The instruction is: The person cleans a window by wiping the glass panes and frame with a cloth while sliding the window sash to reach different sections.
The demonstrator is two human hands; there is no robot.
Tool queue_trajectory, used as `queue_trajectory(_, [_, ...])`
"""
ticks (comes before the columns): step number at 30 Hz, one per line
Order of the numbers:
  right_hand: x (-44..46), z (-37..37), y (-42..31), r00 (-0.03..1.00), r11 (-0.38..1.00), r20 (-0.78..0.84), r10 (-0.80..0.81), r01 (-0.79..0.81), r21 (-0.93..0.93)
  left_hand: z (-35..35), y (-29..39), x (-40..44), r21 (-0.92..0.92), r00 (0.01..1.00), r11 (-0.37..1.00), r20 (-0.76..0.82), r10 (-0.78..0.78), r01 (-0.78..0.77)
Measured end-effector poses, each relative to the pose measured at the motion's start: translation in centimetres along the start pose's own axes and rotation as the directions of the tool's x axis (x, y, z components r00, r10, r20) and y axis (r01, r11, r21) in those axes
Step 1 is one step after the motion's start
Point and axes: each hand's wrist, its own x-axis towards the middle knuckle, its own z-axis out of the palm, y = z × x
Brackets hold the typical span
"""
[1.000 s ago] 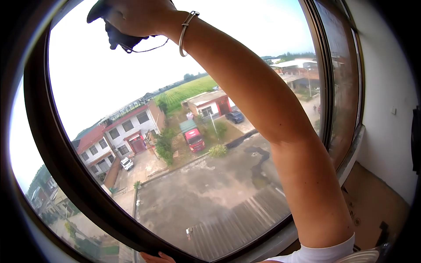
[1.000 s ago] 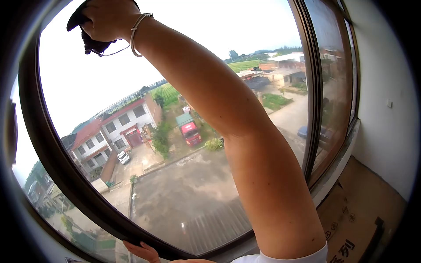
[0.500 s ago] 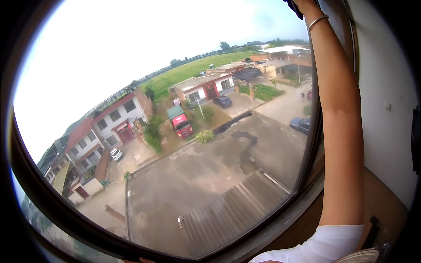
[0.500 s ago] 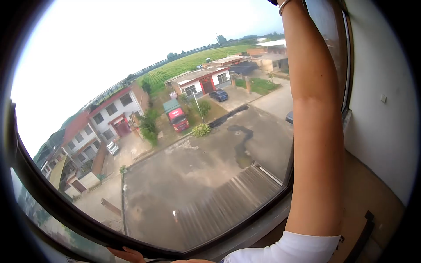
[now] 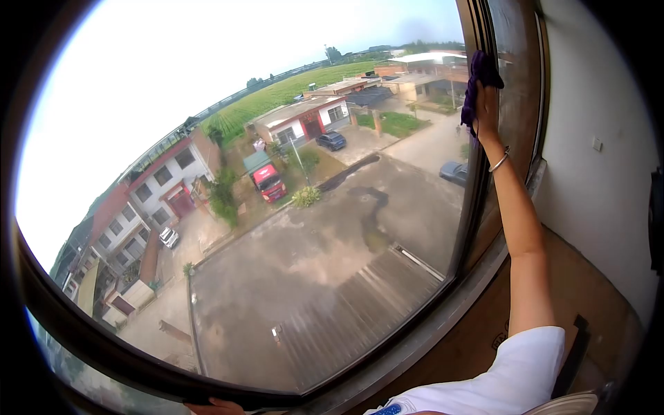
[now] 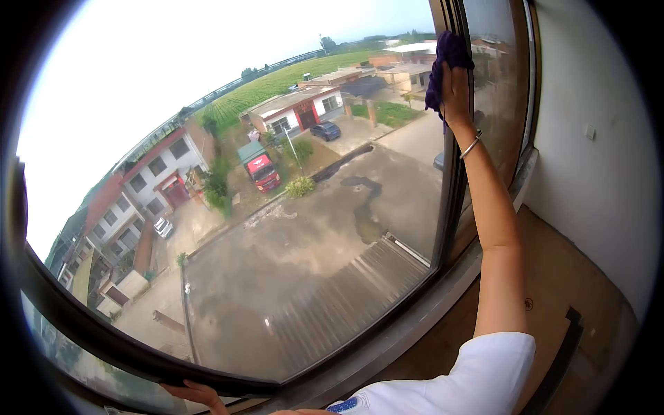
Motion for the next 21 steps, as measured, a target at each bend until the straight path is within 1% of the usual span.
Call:
queue_trajectory(2, [-3.2,-1.5,0.7,0.989,0.975,0.023,-0.148,0.149,-0.167,0.1,0.6,-0.5,-0.068,0.999,0.998,0.048,-0.003,0.006])
queue_trajectory(3, [-3.4,-1.7,1.2,0.946,0.969,0.237,0.220,-0.185,-0.163,0.3,1.5,-0.9,-0.058,0.999,0.998,0.033,-0.021,0.023])
queue_trajectory(4, [-3.1,-0.6,2.9,0.916,0.949,0.252,0.313,-0.293,-0.114,0.4,2.5,-1.0,-0.065,0.999,0.997,0.031,-0.030,0.032])
queue_trajectory(6, [-2.5,1.5,6.2,0.828,0.865,0.275,0.488,-0.501,-0.026,0.0,4.3,-1.1,-0.060,0.999,0.998,0.027,-0.033,0.035])
queue_trajectory(7, [0.7,2.7,5.0,0.783,0.797,0.267,0.562,-0.599,0.077,0.1,4.1,-1.2,-0.052,0.999,0.998,0.017,-0.028,0.028])
queue_trajectory(8, [4.0,3.8,3.7,0.732,0.712,0.256,0.631,-0.678,0.183,0.3,3.7,-1.4,-0.094,0.998,0.994,0.035,-0.060,0.063])
queue_trajectory(9, [9.3,3.8,0.6,0.659,0.605,0.275,0.700,-0.752,0.262,0.2,3.1,-1.4,-0.076,0.997,0.995,0.044,-0.058,0.062])
queue_trajectory(11, [15.6,6.3,-3.3,0.768,0.630,0.189,0.612,-0.618,0.470,0.2,2.9,-1.7,-0.075,0.996,0.995,0.057,-0.064,0.068])
queue_trajectory(12, [18.8,7.5,-5.1,0.831,0.695,0.157,0.534,-0.537,0.477,0.1,3.0,-1.7,-0.066,0.996,0.994,0.039,-0.079,0.081])
queue_trajectory(13, [21.8,8.3,-7.2,0.884,0.753,0.123,0.451,-0.451,0.479,0.0,3.1,-1.7,-0.090,0.996,0.993,0.056,-0.072,0.076])
queue_trajectory(15, [27.5,8.2,-13.2,0.956,0.877,0.089,0.280,-0.292,0.381,-0.1,3.2,-1.6,-0.111,0.996,0.992,0.070,-0.061,0.068])
queue_trajectory(16, [29.9,7.8,-17.4,0.955,0.875,0.087,0.282,-0.294,0.385,-0.3,2.9,-1.6,-0.122,0.996,0.991,0.080,-0.043,0.052])
queue_trajectory(17, [31.9,7.4,-21.8,0.952,0.805,0.084,0.295,-0.295,0.515,-0.5,3.1,-1.5,-0.134,0.996,0.990,0.089,-0.025,0.037])
queue_trajectory(19, [35.8,6.5,-29.7,0.946,0.615,0.079,0.314,-0.266,0.743,-0.7,3.6,-1.3,-0.151,0.998,0.988,0.059,-0.021,0.030])
queue_trajectory(21, [38.7,6.3,-34.3,0.974,0.724,0.059,0.217,-0.201,0.660,-0.7,3.6,-1.5,-0.172,0.998,0.985,0.058,-0.008,0.018])
